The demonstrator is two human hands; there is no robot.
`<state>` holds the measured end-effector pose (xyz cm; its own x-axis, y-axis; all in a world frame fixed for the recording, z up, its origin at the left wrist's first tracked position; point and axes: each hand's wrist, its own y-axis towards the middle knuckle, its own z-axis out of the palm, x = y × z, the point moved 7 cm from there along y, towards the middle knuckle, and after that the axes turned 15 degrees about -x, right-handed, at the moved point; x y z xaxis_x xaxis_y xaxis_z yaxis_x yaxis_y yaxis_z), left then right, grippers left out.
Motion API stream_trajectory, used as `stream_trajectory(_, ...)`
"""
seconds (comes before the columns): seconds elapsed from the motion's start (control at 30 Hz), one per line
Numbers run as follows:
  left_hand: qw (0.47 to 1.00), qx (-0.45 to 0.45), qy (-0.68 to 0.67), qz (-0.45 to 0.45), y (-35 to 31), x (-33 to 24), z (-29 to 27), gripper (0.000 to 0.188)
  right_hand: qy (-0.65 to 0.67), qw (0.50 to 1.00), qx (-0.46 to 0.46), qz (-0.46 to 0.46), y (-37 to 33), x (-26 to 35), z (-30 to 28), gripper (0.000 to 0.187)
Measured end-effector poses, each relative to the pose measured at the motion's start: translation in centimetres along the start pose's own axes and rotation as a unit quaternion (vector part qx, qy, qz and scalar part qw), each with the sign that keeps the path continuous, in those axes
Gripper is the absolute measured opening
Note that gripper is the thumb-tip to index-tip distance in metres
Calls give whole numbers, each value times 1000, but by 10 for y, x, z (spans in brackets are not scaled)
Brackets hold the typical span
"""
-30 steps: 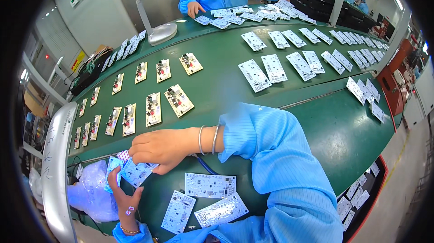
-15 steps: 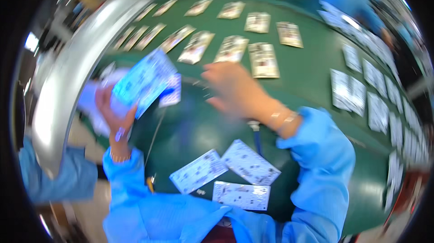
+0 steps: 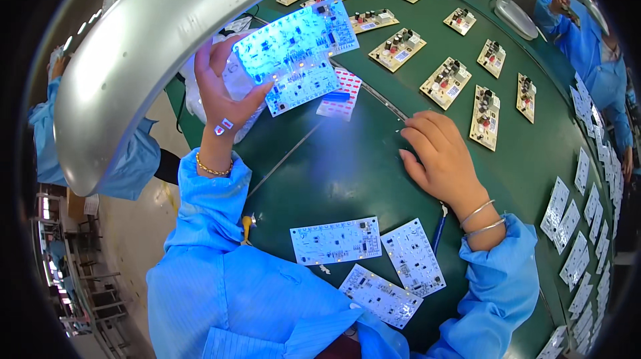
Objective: Inspecting and assembling electronic components onto printed circuit boards at a factory workbench.
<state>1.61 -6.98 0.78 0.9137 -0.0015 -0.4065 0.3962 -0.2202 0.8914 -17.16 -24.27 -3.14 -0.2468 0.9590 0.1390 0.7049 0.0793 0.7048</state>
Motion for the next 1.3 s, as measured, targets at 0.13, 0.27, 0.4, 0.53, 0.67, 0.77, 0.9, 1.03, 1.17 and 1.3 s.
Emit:
stream_trajectory(0.13,998,-9,61,-22,-4,6,-3,87,4,1000,8,1,-1,2,0,28)
stream_trajectory(0.27,993,-9,108,44,-1,-4,-7,85,7,1000,15,0,-2,3,1,27)
stream_trajectory(0.4,962,26,182,200,0,-24,-4,84,7,1000,19,-2,-4,4,0,25)
stream_trajectory(0.53,949,8,194,250,-7,-26,-7,83,2,1000,20,-4,-4,5,-1,24)
stream_trajectory(0.67,986,-1,106,129,-3,-14,-6,86,8,999,32,3,-8,3,0,23)
stream_trajectory(0.77,995,-11,59,81,-3,-10,-4,87,12,999,34,2,-8,4,0,22)
stream_trajectory(0.9,999,-40,19,25,-3,-9,-7,85,18,999,30,-6,-9,3,-1,22)
stream_trajectory(1.03,997,-48,19,50,-1,-15,-5,85,14,999,33,-11,-12,3,-3,23)
stream_trajectory(1.17,998,-43,-1,53,-3,-20,-2,83,12,999,30,11,-13,2,-6,30)
stream_trajectory(1.3,956,13,-145,-255,-18,20,16,61,14,999,26,19,-13,3,-8,36)
